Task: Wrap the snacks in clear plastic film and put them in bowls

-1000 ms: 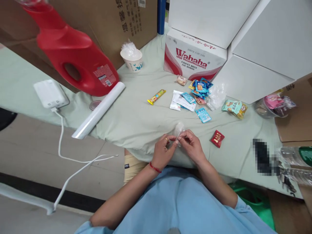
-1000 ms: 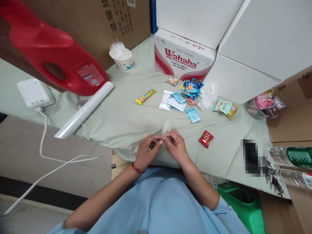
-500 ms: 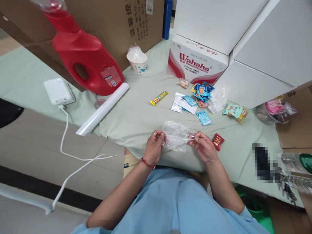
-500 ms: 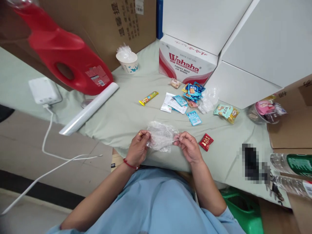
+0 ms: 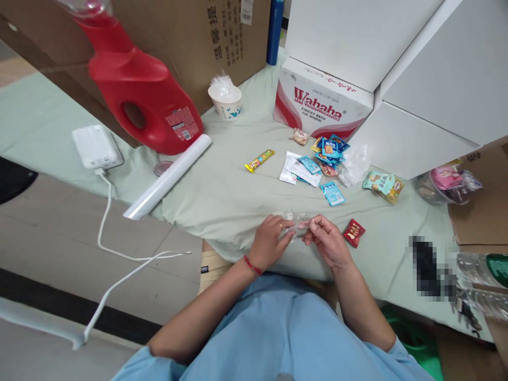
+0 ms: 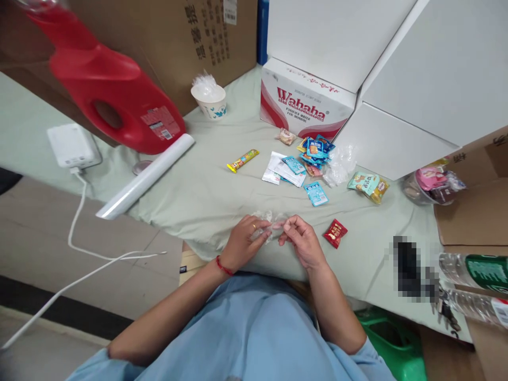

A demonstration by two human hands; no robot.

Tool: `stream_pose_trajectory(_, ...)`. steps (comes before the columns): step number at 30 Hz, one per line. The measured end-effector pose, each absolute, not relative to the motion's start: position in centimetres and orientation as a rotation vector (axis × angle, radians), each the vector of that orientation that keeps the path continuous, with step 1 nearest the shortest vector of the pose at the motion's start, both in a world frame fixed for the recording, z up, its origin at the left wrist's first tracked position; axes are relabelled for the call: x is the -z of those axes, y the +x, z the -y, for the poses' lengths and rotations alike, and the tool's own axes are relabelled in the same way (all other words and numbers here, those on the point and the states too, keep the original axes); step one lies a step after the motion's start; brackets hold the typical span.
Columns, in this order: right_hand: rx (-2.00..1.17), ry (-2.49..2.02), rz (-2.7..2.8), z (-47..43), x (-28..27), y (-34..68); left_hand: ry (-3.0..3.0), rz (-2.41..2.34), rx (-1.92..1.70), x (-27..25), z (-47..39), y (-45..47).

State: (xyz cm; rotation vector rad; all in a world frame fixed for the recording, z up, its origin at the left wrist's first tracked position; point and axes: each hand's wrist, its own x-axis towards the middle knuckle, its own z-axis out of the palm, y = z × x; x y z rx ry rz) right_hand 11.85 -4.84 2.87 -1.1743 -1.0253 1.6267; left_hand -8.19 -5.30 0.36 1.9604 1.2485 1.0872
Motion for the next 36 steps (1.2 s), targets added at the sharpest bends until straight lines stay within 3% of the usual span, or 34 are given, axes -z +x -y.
stream_pose_trajectory(4,-1.366,-1.328,1.259,5.0,-2.4,11.3,1.791,-1.260,-1.193,0.2,5.0,-8.0)
stream_pose_trajectory(11,-1.472,-1.393,1.200,5.0,-1.4,9.7,1.578,-1.207,-1.275,0.3,5.2,-8.9)
stream_pose_trajectory(25,-1.345,-1.368,0.808,3.0,-2.6,13.5,0.687,-0.772,-1.481,-0.4,3.8,-15.1)
stream_pose_trajectory(31,-1.256,-1.360,0.855,2.4,-2.4,15.3,0.813,-1.019,-1.552,0.2,3.2,-16.6)
stream_pose_trajectory(36,-0.861,-1.615,1.178,1.6,-1.2,15.5,1.708,-1.253,-1.459,-1.2,4.7,-16.7)
